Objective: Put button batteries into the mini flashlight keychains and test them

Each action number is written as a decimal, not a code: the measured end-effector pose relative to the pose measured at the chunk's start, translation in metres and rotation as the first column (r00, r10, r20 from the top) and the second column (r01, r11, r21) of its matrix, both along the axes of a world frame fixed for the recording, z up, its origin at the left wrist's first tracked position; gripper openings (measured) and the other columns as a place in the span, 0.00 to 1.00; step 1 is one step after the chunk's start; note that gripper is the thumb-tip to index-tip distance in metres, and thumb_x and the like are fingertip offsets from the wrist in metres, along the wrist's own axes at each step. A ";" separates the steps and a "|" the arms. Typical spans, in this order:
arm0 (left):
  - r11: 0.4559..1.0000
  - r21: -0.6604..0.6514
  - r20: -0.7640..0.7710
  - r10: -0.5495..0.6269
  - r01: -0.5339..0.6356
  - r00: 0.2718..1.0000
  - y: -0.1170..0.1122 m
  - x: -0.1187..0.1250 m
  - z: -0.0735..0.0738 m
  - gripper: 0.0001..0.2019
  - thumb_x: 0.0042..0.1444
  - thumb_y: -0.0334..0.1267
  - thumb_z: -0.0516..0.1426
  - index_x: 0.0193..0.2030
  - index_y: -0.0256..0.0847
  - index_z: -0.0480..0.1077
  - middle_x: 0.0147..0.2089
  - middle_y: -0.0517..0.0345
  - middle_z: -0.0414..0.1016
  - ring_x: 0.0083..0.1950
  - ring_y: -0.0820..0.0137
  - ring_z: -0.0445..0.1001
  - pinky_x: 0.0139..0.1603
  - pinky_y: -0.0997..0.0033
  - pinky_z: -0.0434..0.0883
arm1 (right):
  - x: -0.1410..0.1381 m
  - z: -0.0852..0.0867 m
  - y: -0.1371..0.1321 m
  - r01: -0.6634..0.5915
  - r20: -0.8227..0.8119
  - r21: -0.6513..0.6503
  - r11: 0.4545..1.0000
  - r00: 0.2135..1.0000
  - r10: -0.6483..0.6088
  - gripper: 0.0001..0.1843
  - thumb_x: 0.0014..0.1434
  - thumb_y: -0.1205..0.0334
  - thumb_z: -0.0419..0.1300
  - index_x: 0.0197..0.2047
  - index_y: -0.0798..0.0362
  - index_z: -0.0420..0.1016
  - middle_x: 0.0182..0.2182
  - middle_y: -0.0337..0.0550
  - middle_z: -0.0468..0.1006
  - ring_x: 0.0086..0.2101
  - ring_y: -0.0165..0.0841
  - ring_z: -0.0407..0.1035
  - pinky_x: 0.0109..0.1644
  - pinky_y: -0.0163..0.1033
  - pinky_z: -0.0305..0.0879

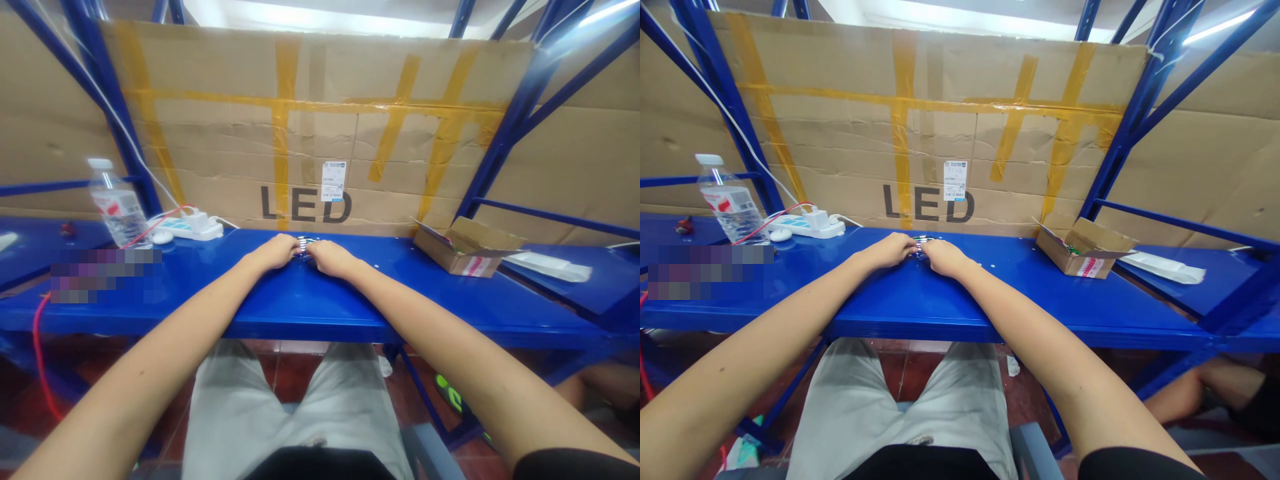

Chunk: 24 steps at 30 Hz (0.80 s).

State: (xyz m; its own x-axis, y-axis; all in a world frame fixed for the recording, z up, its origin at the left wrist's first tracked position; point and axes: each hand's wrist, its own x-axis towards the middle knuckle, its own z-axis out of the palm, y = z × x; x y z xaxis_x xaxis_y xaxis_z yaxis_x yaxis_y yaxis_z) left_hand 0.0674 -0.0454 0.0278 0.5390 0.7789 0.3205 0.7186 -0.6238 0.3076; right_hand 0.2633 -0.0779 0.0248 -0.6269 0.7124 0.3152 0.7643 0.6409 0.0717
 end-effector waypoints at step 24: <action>0.891 -0.316 0.811 0.076 0.327 0.580 -0.008 0.004 0.016 0.26 0.59 0.59 0.58 0.48 0.36 0.71 0.50 0.39 0.79 0.55 0.55 0.77 0.54 0.56 0.73 | 0.007 0.013 0.005 -0.140 -0.466 0.048 0.989 0.873 0.146 0.10 0.63 0.71 0.56 0.44 0.58 0.76 0.35 0.47 0.80 0.36 0.35 0.71 0.43 0.38 0.63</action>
State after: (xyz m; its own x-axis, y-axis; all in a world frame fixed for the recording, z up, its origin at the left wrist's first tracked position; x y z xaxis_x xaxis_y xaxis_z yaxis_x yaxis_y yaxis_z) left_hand 0.0716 -0.0532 0.0442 0.3276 0.8782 0.3485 -0.0169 -0.3634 0.9315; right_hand 0.2702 -0.0727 0.0377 -0.4989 0.6207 0.6048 0.6111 0.7469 -0.2623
